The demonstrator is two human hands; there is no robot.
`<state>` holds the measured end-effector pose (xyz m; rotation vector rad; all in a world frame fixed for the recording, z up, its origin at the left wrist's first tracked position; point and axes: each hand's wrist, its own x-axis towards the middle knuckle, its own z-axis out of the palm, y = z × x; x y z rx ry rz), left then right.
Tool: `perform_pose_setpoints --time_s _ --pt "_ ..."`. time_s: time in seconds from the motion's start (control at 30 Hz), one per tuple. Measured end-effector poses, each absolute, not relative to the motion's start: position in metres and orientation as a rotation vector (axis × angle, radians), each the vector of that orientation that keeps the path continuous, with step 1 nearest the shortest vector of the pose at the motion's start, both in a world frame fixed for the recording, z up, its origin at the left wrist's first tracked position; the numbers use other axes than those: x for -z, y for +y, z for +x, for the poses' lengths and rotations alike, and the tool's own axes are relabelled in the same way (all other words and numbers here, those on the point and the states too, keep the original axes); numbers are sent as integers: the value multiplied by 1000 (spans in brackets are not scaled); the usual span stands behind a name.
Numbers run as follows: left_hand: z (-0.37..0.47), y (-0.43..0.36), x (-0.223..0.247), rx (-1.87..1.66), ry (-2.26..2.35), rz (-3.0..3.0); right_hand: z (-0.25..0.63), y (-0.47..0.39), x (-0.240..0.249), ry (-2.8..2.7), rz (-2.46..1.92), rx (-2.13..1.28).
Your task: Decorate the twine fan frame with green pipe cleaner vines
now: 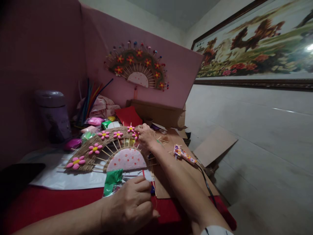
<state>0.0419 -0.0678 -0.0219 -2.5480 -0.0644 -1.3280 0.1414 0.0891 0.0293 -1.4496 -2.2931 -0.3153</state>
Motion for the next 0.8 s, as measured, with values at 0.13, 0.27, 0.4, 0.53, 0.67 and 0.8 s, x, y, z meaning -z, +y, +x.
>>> perform_pose_setpoints --time_s 0.13,0.27,0.4,0.53,0.67,0.8 --pt "42 -68 21 1324 -69 -2542 142 90 -33 -2272 -1450 263" --pt "42 -68 21 1320 -90 -2543 145 92 -34 -2219 -1440 218" --pt "42 -68 21 1312 -96 -2548 147 93 -31 -2231 -1433 246" --pt "42 -68 21 1322 -96 -2543 147 93 -30 -2251 -1448 257" --pt "42 -68 21 1325 -87 -2541 147 92 -32 -2225 -1445 243" --pt "42 -68 21 1317 -89 -2544 143 90 -32 -2260 -1468 286"
